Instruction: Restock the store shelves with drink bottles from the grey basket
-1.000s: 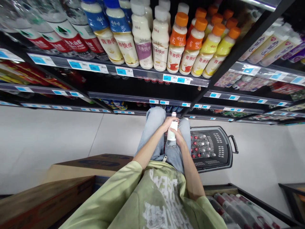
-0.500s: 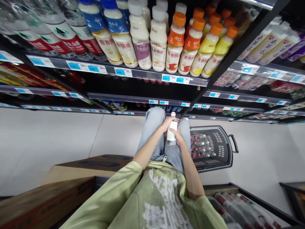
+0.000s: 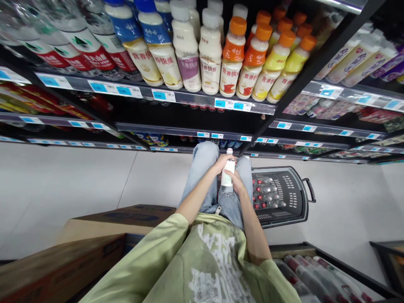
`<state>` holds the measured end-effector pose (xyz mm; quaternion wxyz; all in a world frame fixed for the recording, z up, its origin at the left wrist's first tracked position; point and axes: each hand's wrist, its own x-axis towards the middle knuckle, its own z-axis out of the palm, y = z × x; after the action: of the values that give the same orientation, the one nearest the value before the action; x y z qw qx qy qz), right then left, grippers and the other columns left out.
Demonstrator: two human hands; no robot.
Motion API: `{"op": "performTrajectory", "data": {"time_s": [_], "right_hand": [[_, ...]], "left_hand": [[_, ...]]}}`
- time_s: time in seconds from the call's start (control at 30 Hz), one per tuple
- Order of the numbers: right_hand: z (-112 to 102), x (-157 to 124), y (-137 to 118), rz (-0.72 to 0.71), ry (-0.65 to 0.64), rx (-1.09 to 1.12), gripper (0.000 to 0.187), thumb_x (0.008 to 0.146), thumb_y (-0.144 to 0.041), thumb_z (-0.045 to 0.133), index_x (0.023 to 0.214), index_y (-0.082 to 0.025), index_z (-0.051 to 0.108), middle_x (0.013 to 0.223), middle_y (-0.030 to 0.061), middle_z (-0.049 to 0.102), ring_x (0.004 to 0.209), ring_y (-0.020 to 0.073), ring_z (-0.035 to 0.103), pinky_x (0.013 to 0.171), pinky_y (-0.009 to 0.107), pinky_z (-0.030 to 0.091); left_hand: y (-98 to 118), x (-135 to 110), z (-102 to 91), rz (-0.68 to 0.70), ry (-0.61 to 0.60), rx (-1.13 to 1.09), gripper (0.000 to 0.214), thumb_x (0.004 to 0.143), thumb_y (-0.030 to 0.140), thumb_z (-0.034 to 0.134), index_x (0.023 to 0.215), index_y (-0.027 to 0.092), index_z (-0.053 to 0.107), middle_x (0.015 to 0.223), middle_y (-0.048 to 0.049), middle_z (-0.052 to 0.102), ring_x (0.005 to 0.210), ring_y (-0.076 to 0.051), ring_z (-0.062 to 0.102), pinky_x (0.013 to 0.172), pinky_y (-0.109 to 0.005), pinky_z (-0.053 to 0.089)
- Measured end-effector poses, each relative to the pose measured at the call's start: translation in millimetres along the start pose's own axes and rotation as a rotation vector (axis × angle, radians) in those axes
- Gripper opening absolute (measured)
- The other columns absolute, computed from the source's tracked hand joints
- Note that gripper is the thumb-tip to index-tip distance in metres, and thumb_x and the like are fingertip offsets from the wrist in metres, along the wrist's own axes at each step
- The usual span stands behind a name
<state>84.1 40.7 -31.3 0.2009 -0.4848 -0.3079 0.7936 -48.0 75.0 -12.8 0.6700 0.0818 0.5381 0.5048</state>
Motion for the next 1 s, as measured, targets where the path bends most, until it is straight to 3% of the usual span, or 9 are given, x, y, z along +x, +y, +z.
{"op": "performTrajectory", "data": {"time_s": [1.0], "right_hand": [[0.6, -1.8, -2.5, -0.023, -0.014, -0.016, 0.056, 0.067, -0.047, 0.100, 0.109, -0.020, 0.076, 0.087, 0.0046, 0.084, 0.092, 0.0315, 0.084, 0.082, 0.039, 0.069]], "left_hand": [[-2.1, 2.2, -0.5, 0.020, 0.000, -0.007, 0.011, 0.070, 0.024, 0.079, 0.070, 0.016, 0.071, 0.070, -0.0032, 0.075, 0.064, -0.017, 0.073, 0.064, -0.026, 0.056]]}}
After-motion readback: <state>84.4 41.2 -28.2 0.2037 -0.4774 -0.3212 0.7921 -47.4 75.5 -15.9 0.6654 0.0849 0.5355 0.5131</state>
